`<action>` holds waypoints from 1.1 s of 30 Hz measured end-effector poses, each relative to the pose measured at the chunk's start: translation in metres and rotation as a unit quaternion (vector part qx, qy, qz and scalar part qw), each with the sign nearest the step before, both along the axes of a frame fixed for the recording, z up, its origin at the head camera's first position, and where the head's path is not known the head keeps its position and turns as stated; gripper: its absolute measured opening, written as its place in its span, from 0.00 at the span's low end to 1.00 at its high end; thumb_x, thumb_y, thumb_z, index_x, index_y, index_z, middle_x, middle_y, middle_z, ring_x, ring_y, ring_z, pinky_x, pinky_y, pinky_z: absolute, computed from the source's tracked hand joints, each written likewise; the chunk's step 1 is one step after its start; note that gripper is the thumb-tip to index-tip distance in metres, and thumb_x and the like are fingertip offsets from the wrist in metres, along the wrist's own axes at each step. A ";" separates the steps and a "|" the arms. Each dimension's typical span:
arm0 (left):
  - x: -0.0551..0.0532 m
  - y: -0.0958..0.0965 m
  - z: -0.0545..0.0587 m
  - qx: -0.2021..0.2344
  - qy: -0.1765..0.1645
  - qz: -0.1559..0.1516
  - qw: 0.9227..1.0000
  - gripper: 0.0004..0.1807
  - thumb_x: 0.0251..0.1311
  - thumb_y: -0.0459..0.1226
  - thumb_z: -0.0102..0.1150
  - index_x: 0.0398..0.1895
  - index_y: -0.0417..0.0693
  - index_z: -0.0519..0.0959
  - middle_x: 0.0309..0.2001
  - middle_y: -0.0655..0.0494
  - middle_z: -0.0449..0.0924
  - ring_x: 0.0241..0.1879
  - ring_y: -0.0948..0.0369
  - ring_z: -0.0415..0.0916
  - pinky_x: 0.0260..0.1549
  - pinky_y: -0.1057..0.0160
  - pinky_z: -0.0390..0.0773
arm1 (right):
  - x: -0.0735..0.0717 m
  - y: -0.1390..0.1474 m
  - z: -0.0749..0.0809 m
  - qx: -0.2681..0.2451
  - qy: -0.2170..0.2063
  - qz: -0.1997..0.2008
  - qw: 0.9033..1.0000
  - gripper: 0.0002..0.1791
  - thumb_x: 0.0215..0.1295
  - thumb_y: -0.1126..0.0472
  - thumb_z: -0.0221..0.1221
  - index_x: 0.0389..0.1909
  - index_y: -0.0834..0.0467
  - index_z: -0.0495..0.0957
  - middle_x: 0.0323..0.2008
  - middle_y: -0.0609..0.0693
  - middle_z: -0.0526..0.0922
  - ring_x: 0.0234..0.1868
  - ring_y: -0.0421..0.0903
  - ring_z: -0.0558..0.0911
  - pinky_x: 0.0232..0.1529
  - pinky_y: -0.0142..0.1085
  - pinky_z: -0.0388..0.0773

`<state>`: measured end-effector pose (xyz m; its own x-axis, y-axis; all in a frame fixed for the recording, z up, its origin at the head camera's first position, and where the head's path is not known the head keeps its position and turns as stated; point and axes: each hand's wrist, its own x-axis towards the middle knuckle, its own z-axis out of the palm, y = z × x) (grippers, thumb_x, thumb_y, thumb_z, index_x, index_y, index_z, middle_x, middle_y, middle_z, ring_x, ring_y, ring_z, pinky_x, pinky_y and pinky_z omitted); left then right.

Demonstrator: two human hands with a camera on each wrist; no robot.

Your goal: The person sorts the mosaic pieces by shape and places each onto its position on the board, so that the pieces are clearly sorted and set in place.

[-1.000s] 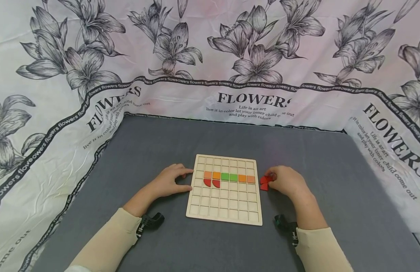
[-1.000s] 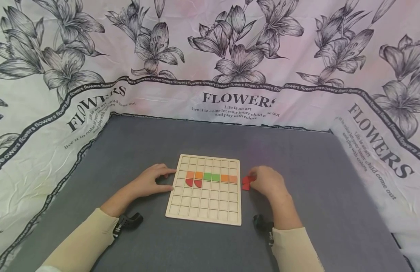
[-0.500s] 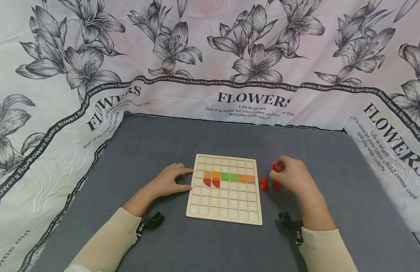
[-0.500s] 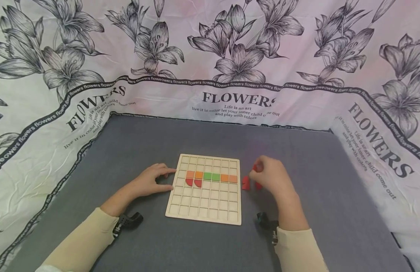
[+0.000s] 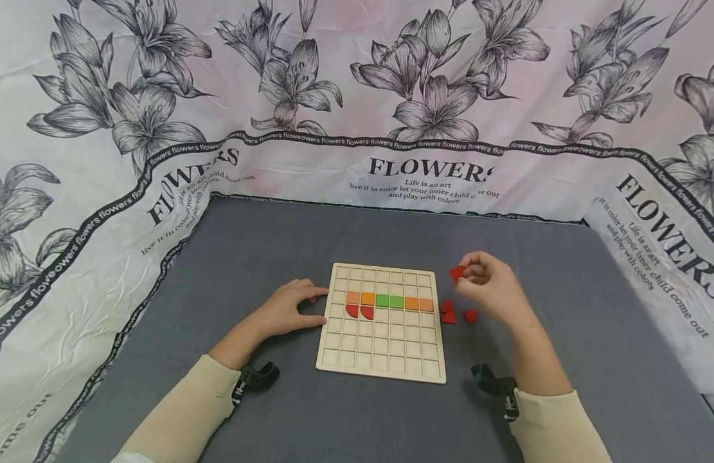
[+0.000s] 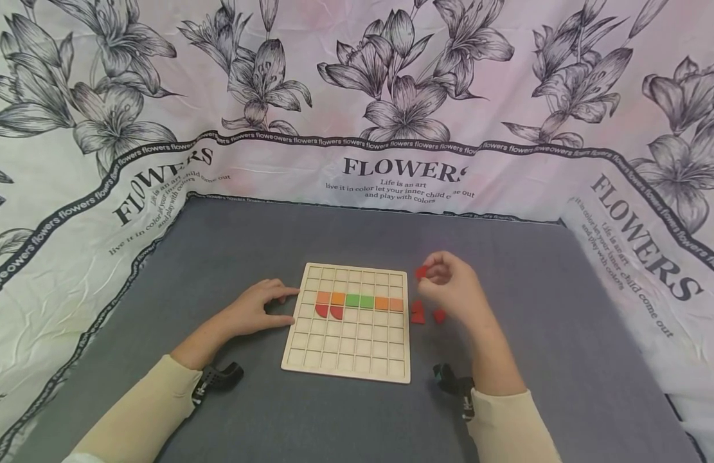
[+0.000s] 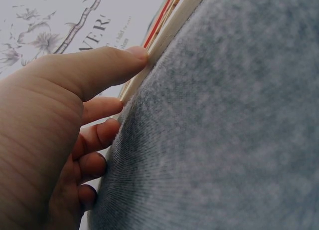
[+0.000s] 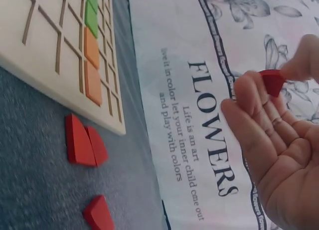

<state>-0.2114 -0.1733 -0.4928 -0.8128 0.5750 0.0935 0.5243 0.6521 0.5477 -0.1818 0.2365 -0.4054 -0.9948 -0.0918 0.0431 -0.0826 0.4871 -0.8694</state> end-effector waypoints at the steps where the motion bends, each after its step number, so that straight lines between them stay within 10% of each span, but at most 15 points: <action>1: 0.000 0.000 0.000 -0.001 -0.001 0.000 1.000 0.32 0.60 0.52 0.73 0.66 0.49 0.80 0.35 0.62 0.68 0.36 0.61 0.63 0.40 0.57 0.63 | 0.000 -0.001 0.000 -0.026 -0.001 0.007 1.000 0.14 0.66 0.67 0.62 0.49 0.65 0.72 0.39 0.52 0.86 0.39 0.45 0.85 0.43 0.34 0.81; 14: 0.000 -0.001 -0.003 -0.002 0.004 -0.001 1.000 0.33 0.60 0.52 0.73 0.66 0.49 0.80 0.35 0.61 0.69 0.36 0.61 0.63 0.40 0.56 0.63 | 0.000 -0.026 -0.014 -0.217 0.010 0.077 0.973 0.11 0.68 0.75 0.59 0.49 0.67 0.73 0.36 0.47 0.80 0.39 0.42 0.86 0.47 0.37 0.83; 24: -0.002 -0.001 -0.006 0.000 0.008 -0.001 1.000 0.33 0.60 0.52 0.73 0.66 0.49 0.80 0.35 0.61 0.69 0.36 0.61 0.64 0.40 0.56 0.64 | 0.007 -0.061 -0.024 -0.180 0.002 0.090 0.980 0.13 0.69 0.68 0.65 0.53 0.62 0.81 0.23 0.45 0.69 0.19 0.40 0.62 0.22 0.34 0.63; 33: -0.003 -0.001 -0.006 -0.005 0.000 0.003 1.000 0.33 0.59 0.52 0.74 0.66 0.50 0.80 0.36 0.62 0.69 0.37 0.61 0.64 0.41 0.57 0.64 | 0.009 -0.082 -0.037 -0.137 -0.139 0.046 0.980 0.21 0.68 0.58 0.68 0.59 0.57 0.82 0.13 0.42 0.59 0.14 0.39 0.52 0.16 0.33 0.53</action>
<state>-0.2142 -0.1743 -0.4992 -0.8167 0.5704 0.0874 0.5199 0.6615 0.5406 -0.1731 0.1541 -0.4425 -0.9598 -0.2043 -0.1924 0.1429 0.2343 -0.9616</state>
